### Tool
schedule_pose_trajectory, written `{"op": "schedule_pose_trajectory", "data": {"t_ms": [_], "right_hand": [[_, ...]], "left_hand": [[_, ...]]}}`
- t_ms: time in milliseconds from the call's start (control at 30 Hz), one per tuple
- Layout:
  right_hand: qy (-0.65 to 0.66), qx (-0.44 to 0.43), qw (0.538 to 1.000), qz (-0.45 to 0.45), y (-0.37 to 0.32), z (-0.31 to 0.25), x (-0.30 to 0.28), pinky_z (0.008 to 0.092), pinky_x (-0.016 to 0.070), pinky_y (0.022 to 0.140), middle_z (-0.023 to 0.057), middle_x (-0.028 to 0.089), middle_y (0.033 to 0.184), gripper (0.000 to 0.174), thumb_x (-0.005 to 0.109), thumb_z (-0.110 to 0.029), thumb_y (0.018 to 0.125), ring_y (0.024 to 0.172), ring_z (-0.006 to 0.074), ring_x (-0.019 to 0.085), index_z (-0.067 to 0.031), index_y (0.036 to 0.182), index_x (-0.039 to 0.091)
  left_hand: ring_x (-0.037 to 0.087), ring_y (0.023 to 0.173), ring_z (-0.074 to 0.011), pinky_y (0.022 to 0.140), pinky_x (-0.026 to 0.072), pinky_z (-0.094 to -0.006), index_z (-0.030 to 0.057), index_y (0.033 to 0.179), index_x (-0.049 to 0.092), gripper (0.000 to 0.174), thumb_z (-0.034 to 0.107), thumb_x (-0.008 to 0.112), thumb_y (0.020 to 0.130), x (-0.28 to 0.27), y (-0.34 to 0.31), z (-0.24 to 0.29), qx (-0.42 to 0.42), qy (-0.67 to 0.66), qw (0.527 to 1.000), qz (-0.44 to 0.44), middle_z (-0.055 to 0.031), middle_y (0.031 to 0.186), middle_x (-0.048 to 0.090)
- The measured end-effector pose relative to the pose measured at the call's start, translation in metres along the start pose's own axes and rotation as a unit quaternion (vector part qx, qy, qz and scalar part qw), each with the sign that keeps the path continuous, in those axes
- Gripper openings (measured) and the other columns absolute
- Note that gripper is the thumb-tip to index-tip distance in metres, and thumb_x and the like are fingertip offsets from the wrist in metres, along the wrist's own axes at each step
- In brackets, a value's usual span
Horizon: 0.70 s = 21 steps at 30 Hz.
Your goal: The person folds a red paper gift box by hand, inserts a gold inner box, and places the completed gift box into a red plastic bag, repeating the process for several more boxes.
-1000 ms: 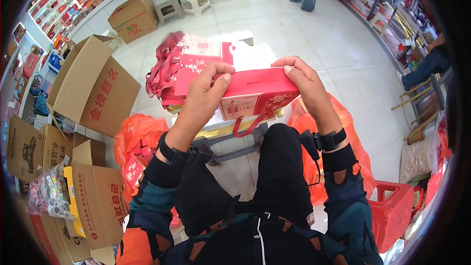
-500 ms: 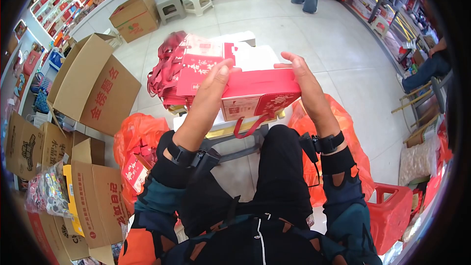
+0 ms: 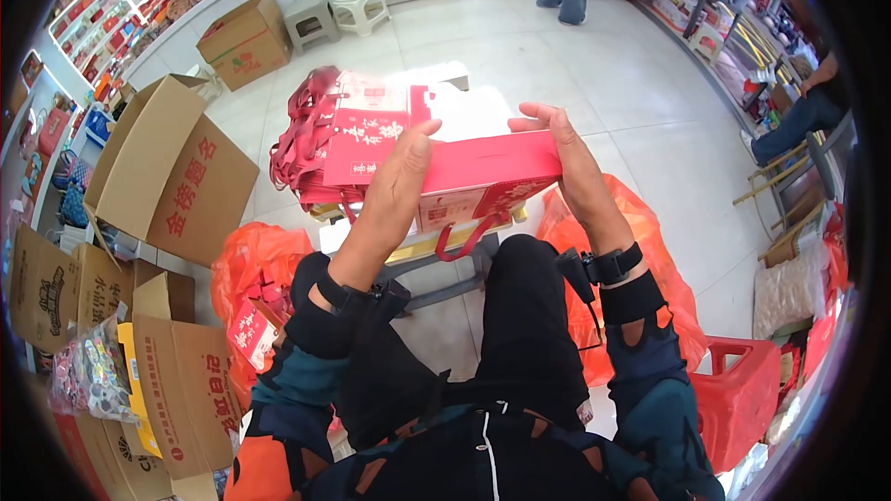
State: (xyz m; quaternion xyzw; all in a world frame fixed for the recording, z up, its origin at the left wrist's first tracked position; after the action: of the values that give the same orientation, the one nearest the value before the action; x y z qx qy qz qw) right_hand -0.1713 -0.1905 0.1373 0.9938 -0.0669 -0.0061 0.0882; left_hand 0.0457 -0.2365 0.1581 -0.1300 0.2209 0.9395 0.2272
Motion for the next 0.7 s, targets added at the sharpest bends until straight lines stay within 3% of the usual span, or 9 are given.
{"op": "schedule_pose_trajectory", "data": {"t_ms": [200, 267, 333, 400, 467, 533, 600, 667, 700], "right_hand": [[-0.098, -0.083, 0.992, -0.018, -0.022, -0.027, -0.001, 0.0353, 0.0421, 0.106, 0.0188, 0.059, 0.132, 0.067, 0.058, -0.053, 0.097, 0.126, 0.0245, 0.055, -0.0022, 0.14, 0.049], [-0.123, -0.021, 0.991, -0.049, -0.033, -0.032, -0.001, 0.0324, 0.047, 0.1, 0.0145, 0.063, 0.125, 0.061, 0.069, -0.042, 0.093, 0.116, 0.0208, 0.061, -0.0015, 0.136, 0.052], [-0.079, 0.01, 0.996, -0.033, -0.042, -0.026, -0.011, 0.0283, 0.0502, 0.094, 0.0097, 0.066, 0.117, 0.055, 0.068, -0.039, 0.095, 0.107, 0.0153, 0.065, -0.0006, 0.132, 0.054], [0.098, 0.097, 0.99, -0.017, -0.05, -0.004, -0.019, 0.0273, 0.0515, 0.092, 0.008, 0.068, 0.113, 0.053, 0.065, -0.041, 0.098, 0.104, 0.0123, 0.065, 0.0001, 0.13, 0.055], [0.167, 0.141, 0.976, 0.001, -0.063, 0.016, -0.025, 0.0269, 0.0529, 0.09, 0.0062, 0.068, 0.113, 0.049, 0.06, -0.04, 0.101, 0.102, 0.0101, 0.066, 0.0006, 0.129, 0.056], [0.386, 0.179, 0.905, -0.021, -0.082, 0.022, -0.01, 0.0287, 0.0542, 0.091, 0.0062, 0.067, 0.118, 0.047, 0.055, -0.037, 0.104, 0.103, 0.0101, 0.066, 0.0002, 0.132, 0.055], [0.342, 0.134, 0.93, -0.002, -0.106, 0.031, 0.007, 0.0303, 0.0554, 0.091, 0.0064, 0.065, 0.124, 0.045, 0.051, -0.036, 0.106, 0.106, 0.0106, 0.066, -0.0013, 0.134, 0.055], [0.369, 0.266, 0.89, 0.023, -0.135, 0.058, 0.035, 0.0314, 0.0563, 0.089, 0.0063, 0.065, 0.126, 0.044, 0.05, -0.037, 0.106, 0.108, 0.0122, 0.066, -0.0046, 0.135, 0.055], [0.373, 0.266, 0.888, 0.046, -0.144, 0.061, 0.042, 0.0314, 0.0563, 0.089, 0.0063, 0.065, 0.126, 0.044, 0.05, -0.037, 0.106, 0.108, 0.0122, 0.066, -0.0046, 0.135, 0.055]], "left_hand": [[0.057, 0.092, -0.0186, 0.093, 0.044, -0.0304, -0.0027, 0.108, 0.064, 0.072, 0.058, 0.024, 0.108, -0.011, 0.008, -0.024, -0.087, -0.139, 0.981, 0.104, -0.0098, 0.099, 0.064], [0.058, 0.09, -0.0165, 0.089, 0.0456, -0.0282, -0.0014, 0.115, 0.062, 0.078, 0.066, 0.023, 0.104, -0.012, 0.011, -0.018, -0.106, -0.13, 0.983, 0.072, -0.0091, 0.097, 0.065], [0.066, 0.095, -0.0143, 0.087, 0.0526, -0.0276, -0.0005, 0.114, 0.059, 0.083, 0.074, 0.028, 0.098, 0.003, 0.011, -0.008, -0.197, -0.235, 0.952, -0.014, -0.0092, 0.101, 0.066], [0.067, 0.102, -0.0156, 0.083, 0.0563, -0.0289, -0.0017, 0.13, 0.052, 0.085, 0.073, 0.03, 0.098, 0.008, 0.006, 0.003, -0.184, -0.264, 0.941, -0.102, -0.0111, 0.119, 0.065], [0.063, 0.11, -0.0207, 0.091, 0.0524, -0.0329, -0.0016, 0.141, 0.045, 0.083, 0.069, 0.026, 0.102, 0.01, -0.004, 0.013, -0.168, -0.292, 0.935, -0.111, -0.014, 0.137, 0.055], [0.059, 0.12, -0.0218, 0.097, 0.0503, -0.036, -0.0013, 0.147, 0.04, 0.076, 0.061, 0.028, 0.105, 0.012, -0.01, -0.001, -0.136, -0.335, 0.927, -0.096, -0.0148, 0.143, 0.051], [0.056, 0.125, -0.0241, 0.103, 0.0472, -0.0372, -0.0013, 0.149, 0.037, 0.07, 0.055, 0.032, 0.107, 0.025, -0.026, -0.021, -0.128, -0.315, 0.934, -0.11, -0.0158, 0.144, 0.05], [0.044, 0.139, -0.0268, 0.114, 0.0382, -0.0441, -0.0002, 0.151, 0.034, 0.071, 0.052, 0.044, 0.104, 0.042, -0.047, -0.047, -0.078, -0.213, 0.954, -0.195, -0.0174, 0.145, 0.05], [0.044, 0.139, -0.0268, 0.114, 0.0382, -0.0441, -0.0002, 0.151, 0.034, 0.071, 0.052, 0.044, 0.104, 0.058, -0.058, -0.04, -0.083, -0.22, 0.948, -0.216, -0.0174, 0.145, 0.05]]}}
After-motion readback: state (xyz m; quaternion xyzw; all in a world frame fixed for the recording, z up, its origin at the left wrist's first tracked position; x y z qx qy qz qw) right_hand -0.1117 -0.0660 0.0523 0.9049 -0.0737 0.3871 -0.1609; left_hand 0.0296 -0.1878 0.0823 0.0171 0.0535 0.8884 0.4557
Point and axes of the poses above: each hand's wrist, its own y-axis towards the middle knuckle, its own x-axis out of the palm, z = x × y, the point moved 7 cm from there along y, towards the middle knuckle
